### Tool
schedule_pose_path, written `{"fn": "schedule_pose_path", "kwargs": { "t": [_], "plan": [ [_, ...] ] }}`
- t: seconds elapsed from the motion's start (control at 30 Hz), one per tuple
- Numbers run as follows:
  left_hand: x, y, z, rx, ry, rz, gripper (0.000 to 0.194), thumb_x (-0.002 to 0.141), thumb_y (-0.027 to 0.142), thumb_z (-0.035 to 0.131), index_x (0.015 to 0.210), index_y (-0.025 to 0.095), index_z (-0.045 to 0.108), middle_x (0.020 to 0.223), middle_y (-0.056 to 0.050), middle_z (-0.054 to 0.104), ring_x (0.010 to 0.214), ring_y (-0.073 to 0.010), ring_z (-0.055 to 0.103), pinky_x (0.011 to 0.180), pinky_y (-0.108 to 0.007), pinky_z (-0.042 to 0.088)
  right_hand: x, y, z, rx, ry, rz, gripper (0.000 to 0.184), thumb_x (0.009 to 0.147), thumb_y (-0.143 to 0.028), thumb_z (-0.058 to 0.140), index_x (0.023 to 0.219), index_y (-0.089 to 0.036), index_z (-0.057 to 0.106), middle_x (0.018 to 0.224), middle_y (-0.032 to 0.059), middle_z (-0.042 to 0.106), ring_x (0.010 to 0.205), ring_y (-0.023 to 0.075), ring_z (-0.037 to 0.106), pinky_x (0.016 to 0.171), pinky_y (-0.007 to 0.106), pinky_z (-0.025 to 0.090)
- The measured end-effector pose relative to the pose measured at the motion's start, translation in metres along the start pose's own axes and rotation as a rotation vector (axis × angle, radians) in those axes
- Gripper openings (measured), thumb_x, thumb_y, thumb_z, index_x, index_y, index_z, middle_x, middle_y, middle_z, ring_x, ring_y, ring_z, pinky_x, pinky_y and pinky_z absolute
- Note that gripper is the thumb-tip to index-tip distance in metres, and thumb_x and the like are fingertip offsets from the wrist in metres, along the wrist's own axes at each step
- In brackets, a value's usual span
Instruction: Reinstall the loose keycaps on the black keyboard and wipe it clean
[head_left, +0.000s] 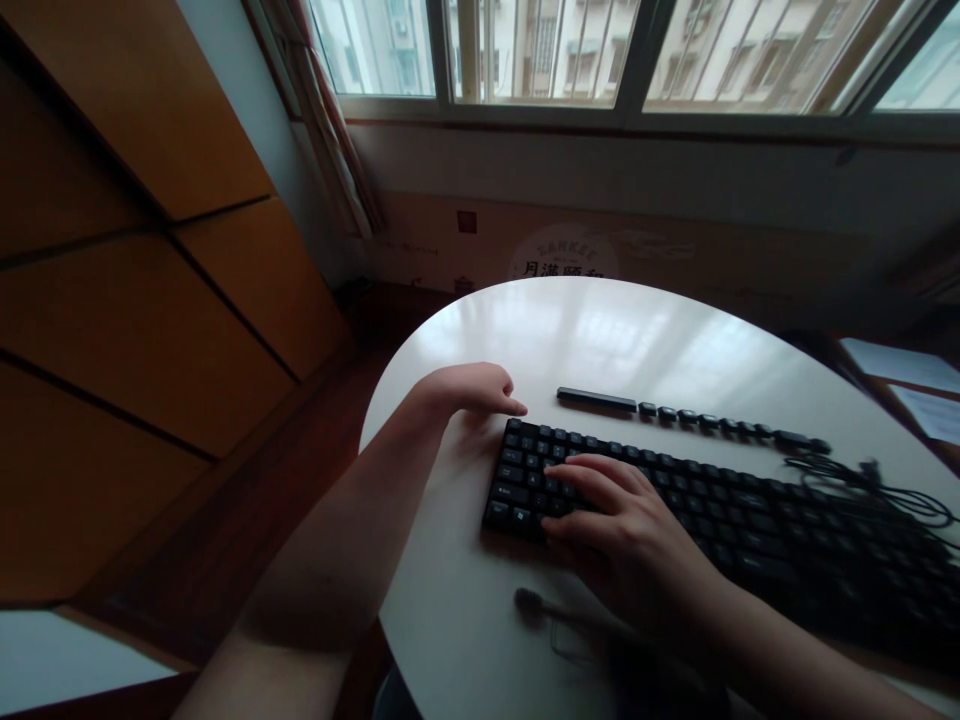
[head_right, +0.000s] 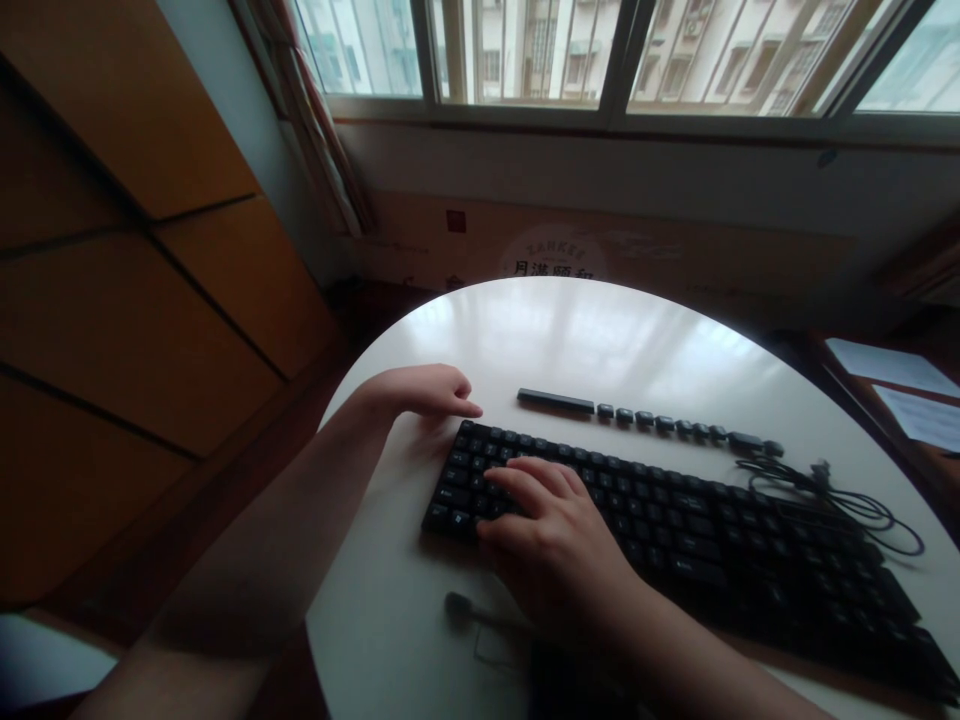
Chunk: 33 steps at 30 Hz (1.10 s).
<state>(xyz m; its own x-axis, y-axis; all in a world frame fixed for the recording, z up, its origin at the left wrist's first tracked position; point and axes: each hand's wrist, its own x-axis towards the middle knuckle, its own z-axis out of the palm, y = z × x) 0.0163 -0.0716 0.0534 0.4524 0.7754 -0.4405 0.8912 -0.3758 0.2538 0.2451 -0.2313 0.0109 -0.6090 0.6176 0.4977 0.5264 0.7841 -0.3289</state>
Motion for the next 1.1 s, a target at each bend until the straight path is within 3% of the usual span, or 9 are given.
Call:
{"fn": "schedule_pose_path", "kwargs": {
  "t": [0.13,0.4,0.53,0.77,0.97,1.1],
  "plan": [
    [0.001,0.000,0.001,0.006,0.003,-0.007,0.046,0.085,0.059,0.056,0.080,0.016,0.070,0.070,-0.004,0.066,0.063,-0.0174,0.053,0.061,-0.030,0.038,-0.002,0.001,0.002,0.017,-0.014,0.019,0.011,0.091,-0.027,0.066,0.091,-0.027,0.077,0.133,0.0090,0.067,0.131,0.0348,0.053,0.100,0.057,0.048],
    [0.000,0.004,0.001,0.024,0.015,-0.031,0.045,0.087,0.057,0.053,0.078,0.016,0.069,0.071,-0.005,0.066,0.065,-0.0176,0.054,0.062,-0.030,0.037,-0.004,0.001,0.003,-0.010,-0.094,0.049,0.011,0.090,-0.029,0.065,0.086,-0.027,0.076,0.137,0.0084,0.065,0.137,0.0362,0.050,0.109,0.065,0.040],
    [-0.001,0.004,0.000,0.016,0.014,-0.034,0.046,0.088,0.058,0.052,0.077,0.016,0.068,0.071,-0.004,0.065,0.064,-0.0174,0.053,0.062,-0.029,0.038,-0.012,0.007,-0.002,-0.059,-0.119,-0.016,0.020,0.088,-0.027,0.067,0.107,-0.028,0.073,0.151,0.0120,0.052,0.145,0.0375,0.039,0.112,0.067,0.036],
    [0.002,-0.005,-0.001,0.017,0.027,-0.049,0.045,0.085,0.059,0.053,0.075,0.017,0.067,0.072,-0.004,0.065,0.065,-0.0180,0.054,0.061,-0.029,0.037,-0.013,0.020,-0.019,-0.153,0.096,-0.049,0.024,0.095,-0.026,0.060,0.117,-0.021,0.066,0.144,0.0149,0.057,0.145,0.0310,0.040,0.116,0.059,0.037],
    [0.004,-0.007,-0.001,0.011,0.034,-0.041,0.047,0.085,0.059,0.052,0.075,0.016,0.067,0.074,-0.005,0.066,0.065,-0.0173,0.053,0.060,-0.029,0.037,-0.013,0.008,-0.015,-0.158,-0.183,-0.064,0.034,0.091,-0.034,0.068,0.125,-0.032,0.067,0.160,0.0106,0.040,0.150,0.0389,0.028,0.114,0.070,0.029],
    [0.002,-0.005,-0.002,0.009,0.031,-0.059,0.048,0.085,0.059,0.052,0.081,0.015,0.070,0.078,-0.008,0.070,0.068,-0.0191,0.057,0.063,-0.029,0.039,-0.010,0.005,-0.015,-0.172,-0.165,-0.086,0.034,0.092,-0.033,0.066,0.126,-0.031,0.066,0.160,0.0095,0.039,0.151,0.0360,0.026,0.117,0.069,0.026]
  ]
}}
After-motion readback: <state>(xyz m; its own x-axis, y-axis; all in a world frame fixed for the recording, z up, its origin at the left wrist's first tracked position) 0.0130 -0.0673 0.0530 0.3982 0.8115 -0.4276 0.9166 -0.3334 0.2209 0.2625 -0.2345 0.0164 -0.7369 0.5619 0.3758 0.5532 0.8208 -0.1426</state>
